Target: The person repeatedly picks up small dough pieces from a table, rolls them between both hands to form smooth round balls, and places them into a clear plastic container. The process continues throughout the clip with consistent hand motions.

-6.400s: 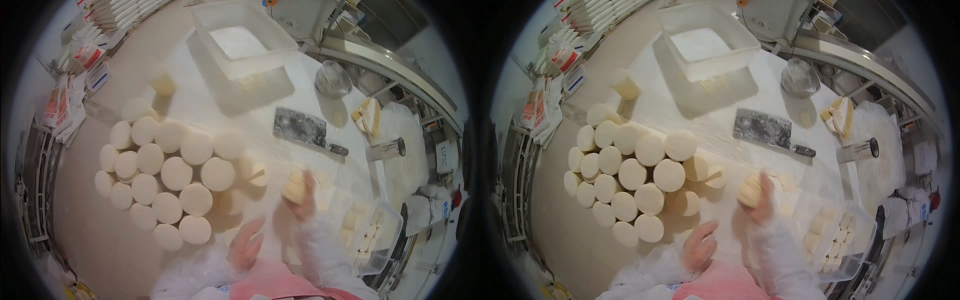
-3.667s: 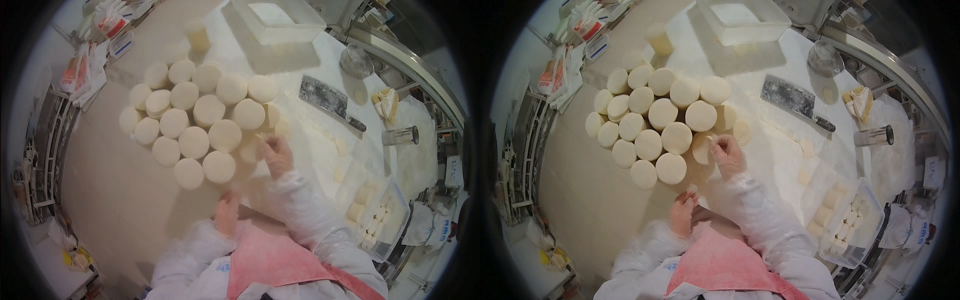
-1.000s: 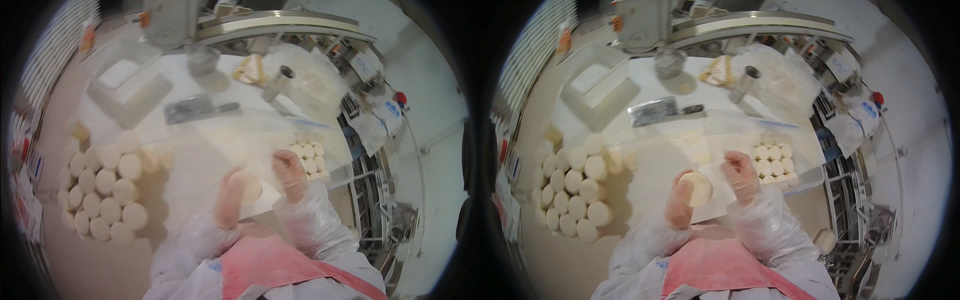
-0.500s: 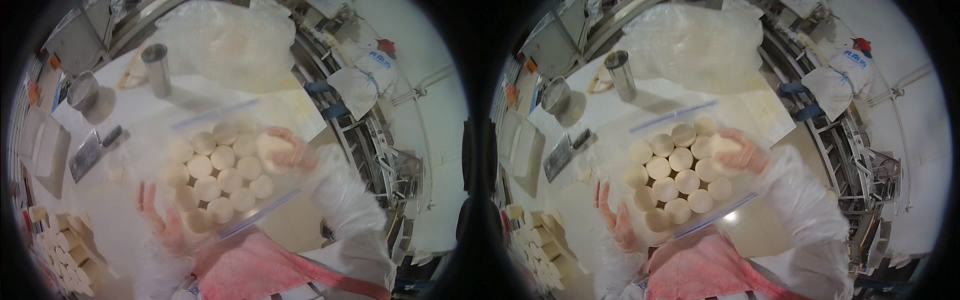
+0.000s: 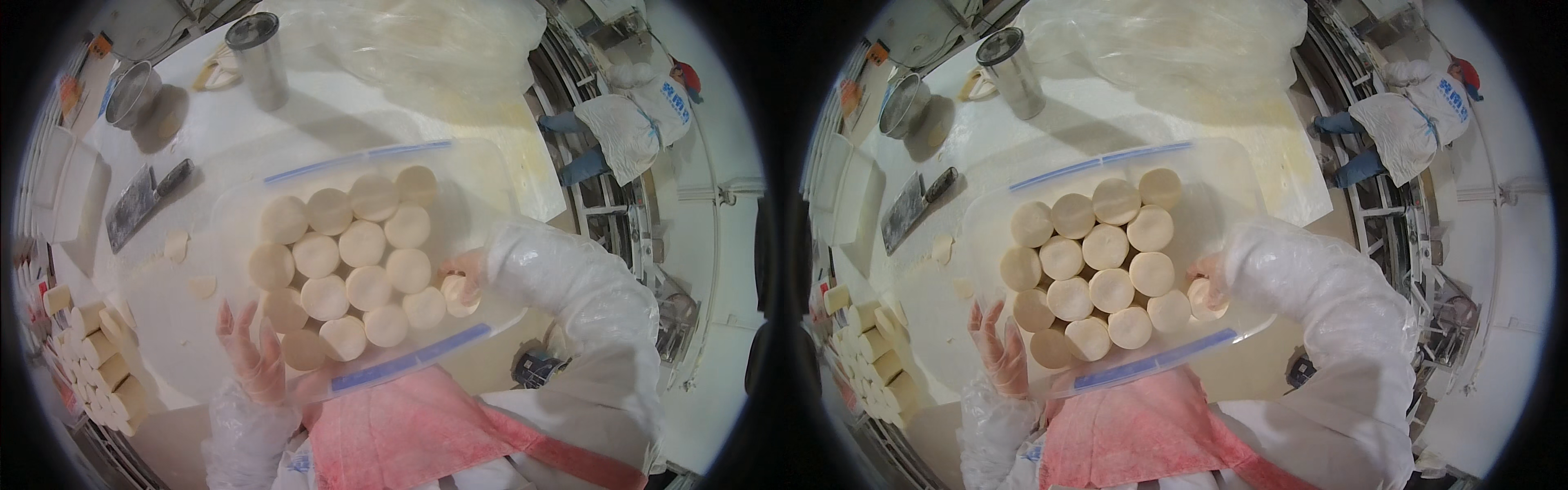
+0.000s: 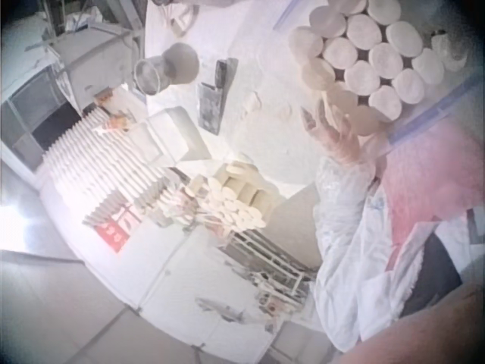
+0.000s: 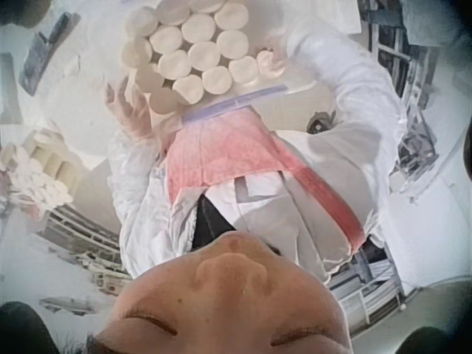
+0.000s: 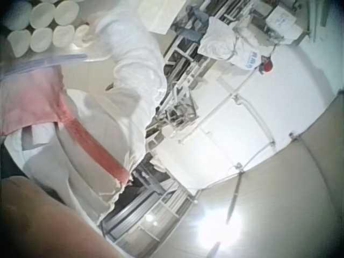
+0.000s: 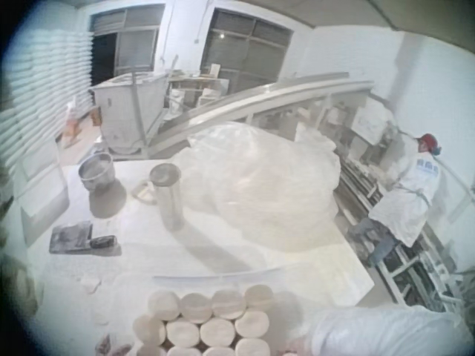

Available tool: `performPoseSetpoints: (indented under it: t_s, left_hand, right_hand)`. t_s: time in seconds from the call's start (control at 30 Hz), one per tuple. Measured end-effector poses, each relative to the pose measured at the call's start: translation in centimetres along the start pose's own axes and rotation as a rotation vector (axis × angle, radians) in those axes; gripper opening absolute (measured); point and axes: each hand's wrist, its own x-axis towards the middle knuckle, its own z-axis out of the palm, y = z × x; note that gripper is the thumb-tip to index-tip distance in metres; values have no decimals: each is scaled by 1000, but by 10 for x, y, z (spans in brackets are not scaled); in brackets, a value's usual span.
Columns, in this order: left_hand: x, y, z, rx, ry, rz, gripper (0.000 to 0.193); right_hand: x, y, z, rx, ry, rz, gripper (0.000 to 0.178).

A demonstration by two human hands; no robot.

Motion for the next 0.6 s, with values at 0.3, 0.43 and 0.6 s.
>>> performPoseSetpoints:
  t_s: [0.3, 0.43, 0.6]
  left_hand:
    - [11, 19, 5, -130, 135, 546, 48]
    - [-19, -17, -17, -339, 126, 159, 49]
    - [-107, -155, -127, -845, 250, -467, 37]
  right_hand:
    - [-45, -6, 49, 322, 296, 52, 92]
    - [-96, -98, 31, -111, 857, 177, 73]
    - [-43, -363, 87, 204, 1057, -762, 19]
